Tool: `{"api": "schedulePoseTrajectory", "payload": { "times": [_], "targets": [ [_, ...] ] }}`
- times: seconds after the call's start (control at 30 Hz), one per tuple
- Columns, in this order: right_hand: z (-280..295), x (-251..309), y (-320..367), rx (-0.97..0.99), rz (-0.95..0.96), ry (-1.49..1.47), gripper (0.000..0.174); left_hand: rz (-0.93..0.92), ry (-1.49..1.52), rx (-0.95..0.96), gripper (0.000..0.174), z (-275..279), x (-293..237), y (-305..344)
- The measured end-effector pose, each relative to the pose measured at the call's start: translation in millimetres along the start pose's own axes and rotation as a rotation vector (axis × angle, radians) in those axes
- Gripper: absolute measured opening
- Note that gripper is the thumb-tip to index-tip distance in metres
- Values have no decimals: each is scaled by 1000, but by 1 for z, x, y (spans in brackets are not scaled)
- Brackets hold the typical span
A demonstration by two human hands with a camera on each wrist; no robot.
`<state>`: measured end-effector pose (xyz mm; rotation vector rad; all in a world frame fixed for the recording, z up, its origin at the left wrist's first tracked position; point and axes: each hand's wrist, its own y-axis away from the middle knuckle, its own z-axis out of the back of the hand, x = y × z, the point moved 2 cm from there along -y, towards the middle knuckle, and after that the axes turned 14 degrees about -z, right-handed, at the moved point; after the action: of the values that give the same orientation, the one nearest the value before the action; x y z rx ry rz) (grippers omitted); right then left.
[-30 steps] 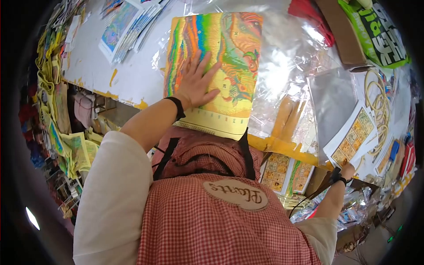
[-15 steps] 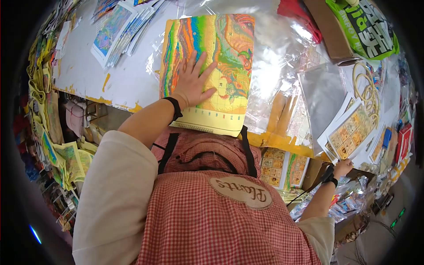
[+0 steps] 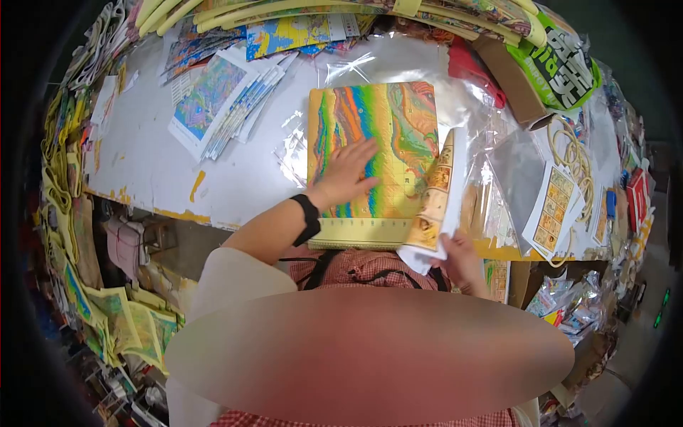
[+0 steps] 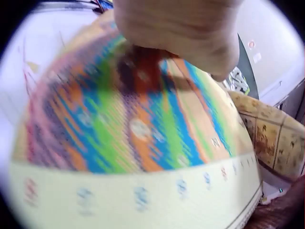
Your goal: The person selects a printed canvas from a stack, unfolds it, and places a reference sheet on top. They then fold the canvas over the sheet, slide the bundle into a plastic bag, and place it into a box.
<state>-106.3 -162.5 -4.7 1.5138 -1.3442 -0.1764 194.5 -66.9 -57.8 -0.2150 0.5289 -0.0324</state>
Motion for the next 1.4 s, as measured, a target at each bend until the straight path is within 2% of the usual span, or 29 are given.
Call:
{"api": "schedulePoseTrajectory", "payload": {
  "times": [0.03,0.1,0.13,0.2,0.27,0.33,0.4,0.5,0.6,0.63,0.67,0.73,0.77,0.83,0.87,0.93,1.0,1.13,1.17,1.23,1.27,1.33,1.37,1.4],
  "targets": [
    [-10,-8,-3,-51,-15,37,23,-14,102,-38,69,10,22,8],
    [-17,-22,-12,-142,-61,117,25,235,65,-128,68,36,75,30],
    [-12,-24,-16,-184,-95,164,26,269,-9,-280,66,43,118,58],
    [-11,-32,-17,-251,-129,215,28,407,-440,-365,65,83,182,105],
    [-16,-36,-20,-295,-100,226,28,598,-674,-267,64,114,245,163],
    [-24,-39,-24,-358,-43,258,28,798,-555,-304,63,139,274,209],
    [-22,-45,-26,-418,-37,316,29,971,-497,-233,63,129,332,263],
    [-25,-49,-29,-427,1,234,30,1133,-158,-75,60,183,279,239],
    [-47,-40,-22,-436,26,204,29,1118,-347,-114,58,208,321,251],
    [-57,-34,-18,-489,7,240,28,1091,-495,-63,60,216,337,254],
    [-54,-35,-21,-518,-6,312,27,1056,-640,-6,62,224,339,249],
    [-38,-40,-25,-569,-40,460,25,1080,-717,-14,69,238,335,241],
    [-34,-46,-29,-532,2,398,23,1101,-606,-1,71,234,360,247],
    [-25,-48,-29,-605,-14,595,21,1145,-384,21,77,231,424,272],
    [-28,-45,-30,-635,-17,696,20,1148,-364,2,79,227,432,279],
    [-42,-38,-28,-635,-47,616,19,1148,-331,-41,83,228,446,286],
    [-50,-35,-29,-645,-69,585,19,1092,-447,33,87,236,462,297],
    [-47,-30,-28,-671,-93,686,21,1081,-457,120,89,241,450,296],
    [-47,-29,-30,-665,-87,722,22,1156,-510,156,84,253,378,262],
    [-37,-30,-30,-685,-123,796,21,1117,-537,124,81,244,361,258],
    [-32,-29,-29,-692,-136,832,21,1097,-554,104,79,239,359,260],
    [-27,-20,-24,-676,8,900,21,956,-553,-1,76,214,396,290],
    [-29,-16,-22,-664,77,934,21,909,-554,-66,75,208,396,294],
    [-36,-7,-21,-671,95,838,20,863,-553,-123,74,204,389,296]
  ]
}}
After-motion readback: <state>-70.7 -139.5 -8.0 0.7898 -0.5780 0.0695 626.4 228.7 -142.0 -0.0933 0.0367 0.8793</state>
